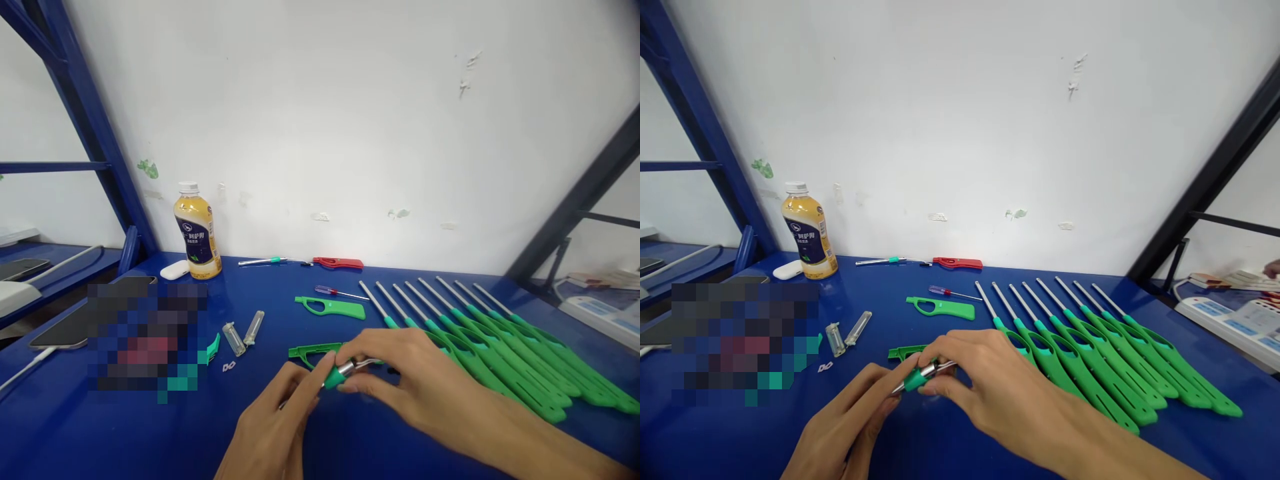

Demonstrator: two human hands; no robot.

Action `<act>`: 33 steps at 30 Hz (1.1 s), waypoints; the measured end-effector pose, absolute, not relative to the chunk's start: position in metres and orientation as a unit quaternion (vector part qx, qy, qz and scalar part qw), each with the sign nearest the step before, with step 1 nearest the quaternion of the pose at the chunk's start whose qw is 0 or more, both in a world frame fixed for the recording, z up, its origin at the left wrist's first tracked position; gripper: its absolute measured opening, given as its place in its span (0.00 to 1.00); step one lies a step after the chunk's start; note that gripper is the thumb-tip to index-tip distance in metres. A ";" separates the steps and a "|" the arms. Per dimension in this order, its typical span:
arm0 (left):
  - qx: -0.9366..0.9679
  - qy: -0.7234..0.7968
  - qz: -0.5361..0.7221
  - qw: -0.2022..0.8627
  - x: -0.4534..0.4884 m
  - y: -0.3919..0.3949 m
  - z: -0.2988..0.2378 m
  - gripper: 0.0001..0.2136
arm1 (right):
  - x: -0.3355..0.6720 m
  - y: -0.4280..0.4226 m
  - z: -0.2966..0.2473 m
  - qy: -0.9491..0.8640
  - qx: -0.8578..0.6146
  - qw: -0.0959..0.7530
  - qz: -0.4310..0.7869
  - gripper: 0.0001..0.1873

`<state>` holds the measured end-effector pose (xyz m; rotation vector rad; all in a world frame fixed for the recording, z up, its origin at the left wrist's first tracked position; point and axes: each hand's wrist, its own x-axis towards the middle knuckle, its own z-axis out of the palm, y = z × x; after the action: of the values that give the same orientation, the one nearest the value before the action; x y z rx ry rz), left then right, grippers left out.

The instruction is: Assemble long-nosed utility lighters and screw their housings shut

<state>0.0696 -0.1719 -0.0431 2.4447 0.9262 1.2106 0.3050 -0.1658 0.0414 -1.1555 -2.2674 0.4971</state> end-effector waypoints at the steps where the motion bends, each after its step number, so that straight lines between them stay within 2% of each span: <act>1: 0.842 0.317 0.417 0.131 0.069 -0.172 -0.043 0.30 | 0.304 -0.165 0.040 -0.840 -0.431 0.271 0.186 0.05; 8: 0.826 0.316 0.447 0.136 0.066 -0.170 -0.037 0.26 | 0.309 -0.170 0.049 -0.811 -0.484 0.276 0.178 0.14; 12: 0.820 0.325 0.452 0.136 0.067 -0.170 -0.037 0.24 | 0.313 -0.172 0.056 -0.814 -0.474 0.301 0.149 0.07; 20: 0.812 0.322 0.474 0.110 0.067 -0.173 -0.039 0.25 | 0.316 -0.173 0.047 -0.838 -0.410 0.346 0.101 0.05; 25: 0.811 0.314 0.481 0.109 0.066 -0.172 -0.043 0.25 | 0.318 -0.175 0.047 -0.861 -0.380 0.336 0.043 0.08; 33: 0.814 0.295 0.491 0.096 0.065 -0.174 -0.046 0.28 | 0.317 -0.181 0.046 -0.865 -0.385 0.321 0.032 0.09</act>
<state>0.0649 -0.1736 -0.0456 2.4102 0.8753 1.4556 0.3175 -0.1811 0.0464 -1.0107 -2.2722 0.0846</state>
